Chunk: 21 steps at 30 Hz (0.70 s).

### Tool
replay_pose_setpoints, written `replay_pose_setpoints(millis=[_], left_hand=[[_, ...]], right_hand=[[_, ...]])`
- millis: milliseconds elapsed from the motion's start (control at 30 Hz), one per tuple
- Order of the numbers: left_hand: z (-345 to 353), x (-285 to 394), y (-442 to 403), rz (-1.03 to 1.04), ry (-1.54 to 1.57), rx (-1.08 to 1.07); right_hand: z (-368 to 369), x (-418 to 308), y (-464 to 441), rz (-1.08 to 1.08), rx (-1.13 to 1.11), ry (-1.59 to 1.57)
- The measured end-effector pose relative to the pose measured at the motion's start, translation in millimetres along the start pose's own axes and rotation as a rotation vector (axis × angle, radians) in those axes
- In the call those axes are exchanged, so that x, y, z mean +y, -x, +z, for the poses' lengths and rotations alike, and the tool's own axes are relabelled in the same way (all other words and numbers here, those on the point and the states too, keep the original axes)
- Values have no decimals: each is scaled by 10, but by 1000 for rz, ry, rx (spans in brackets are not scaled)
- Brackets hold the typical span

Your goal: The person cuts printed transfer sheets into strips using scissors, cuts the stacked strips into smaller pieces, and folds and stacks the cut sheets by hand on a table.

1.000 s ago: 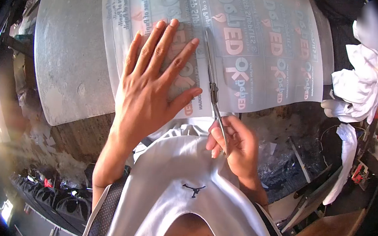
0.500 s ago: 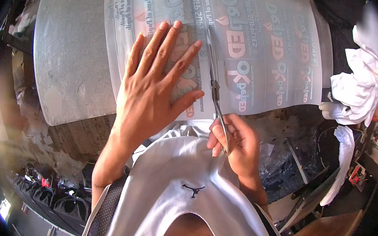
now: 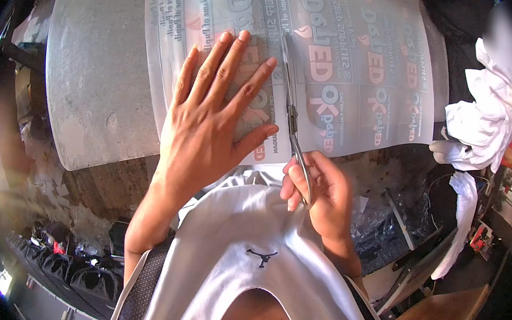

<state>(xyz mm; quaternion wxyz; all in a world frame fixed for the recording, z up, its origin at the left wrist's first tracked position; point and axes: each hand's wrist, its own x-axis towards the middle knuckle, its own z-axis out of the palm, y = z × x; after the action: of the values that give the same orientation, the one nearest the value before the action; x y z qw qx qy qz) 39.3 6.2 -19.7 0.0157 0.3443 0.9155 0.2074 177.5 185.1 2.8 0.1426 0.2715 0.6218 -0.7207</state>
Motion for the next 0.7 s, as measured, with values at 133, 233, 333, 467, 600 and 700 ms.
replay_pose_setpoints(millis=[133, 233, 333, 467, 600, 700], left_hand=[[27, -9, 10, 0, -6, -1], [24, -10, 9, -2, -11, -5], [16, -13, 1, -1, -1, -5], [15, -6, -3, -6, -4, -4], [6, -7, -8, -10, -7, -22], [-13, -1, -17, -7, 8, -20]], right_hand=[[24, -14, -17, -3, -2, -35], [39, -26, -31, -10, 0, -31], [54, -38, -53, -3, 6, -42], [51, -47, -77, 1, 10, -42], [50, -81, -108, -2, 3, -35], [49, -82, -119, 0, 4, -49]])
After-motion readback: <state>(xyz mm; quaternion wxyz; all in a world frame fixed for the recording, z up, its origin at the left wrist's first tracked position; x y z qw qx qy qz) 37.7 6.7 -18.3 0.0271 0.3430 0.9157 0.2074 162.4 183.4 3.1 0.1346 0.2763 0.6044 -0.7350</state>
